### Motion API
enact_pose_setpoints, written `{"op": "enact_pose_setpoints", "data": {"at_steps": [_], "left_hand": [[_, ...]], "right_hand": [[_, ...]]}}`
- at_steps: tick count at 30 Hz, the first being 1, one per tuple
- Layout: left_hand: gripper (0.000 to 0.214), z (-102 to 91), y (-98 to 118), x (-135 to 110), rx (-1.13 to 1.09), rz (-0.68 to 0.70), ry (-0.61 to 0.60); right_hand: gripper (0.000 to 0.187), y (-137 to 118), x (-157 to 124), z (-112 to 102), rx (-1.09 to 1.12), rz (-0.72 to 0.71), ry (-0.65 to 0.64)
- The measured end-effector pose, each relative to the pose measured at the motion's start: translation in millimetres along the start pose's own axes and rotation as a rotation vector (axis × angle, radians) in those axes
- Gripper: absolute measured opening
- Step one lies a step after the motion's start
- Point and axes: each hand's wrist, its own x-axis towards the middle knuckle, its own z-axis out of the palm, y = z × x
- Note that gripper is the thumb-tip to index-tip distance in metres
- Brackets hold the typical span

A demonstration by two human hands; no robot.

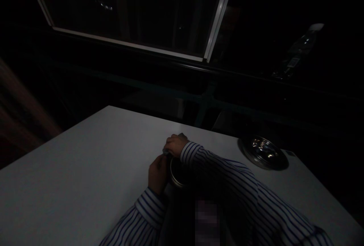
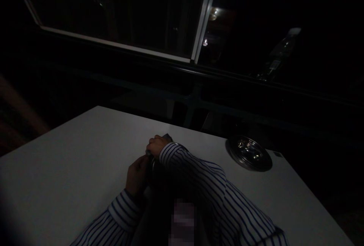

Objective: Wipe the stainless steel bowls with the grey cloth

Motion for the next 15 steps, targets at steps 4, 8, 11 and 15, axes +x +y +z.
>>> {"op": "enact_pose_setpoints", "data": {"at_steps": [4,8,11,15], "left_hand": [[0.033,-0.3,-0.6,0.4,0.020,-0.013,0.046],[0.039,0.4,0.2,0.9,0.007,-0.018,0.054],[0.041,0.3,1.4,0.1,0.003,-0.029,0.053],[0.039,-1.8,3.0,-1.8,0.014,-0.040,0.040]], "right_hand": [[0.022,-5.7,-21.6,-10.6,0.148,-0.041,0.118],[0.024,9.4,-57.7,-16.8,0.349,0.072,0.367],[0.023,23.6,-83.4,-11.2,0.507,0.199,0.541],[0.024,37.4,-111.0,3.2,0.684,0.317,0.696]]}}
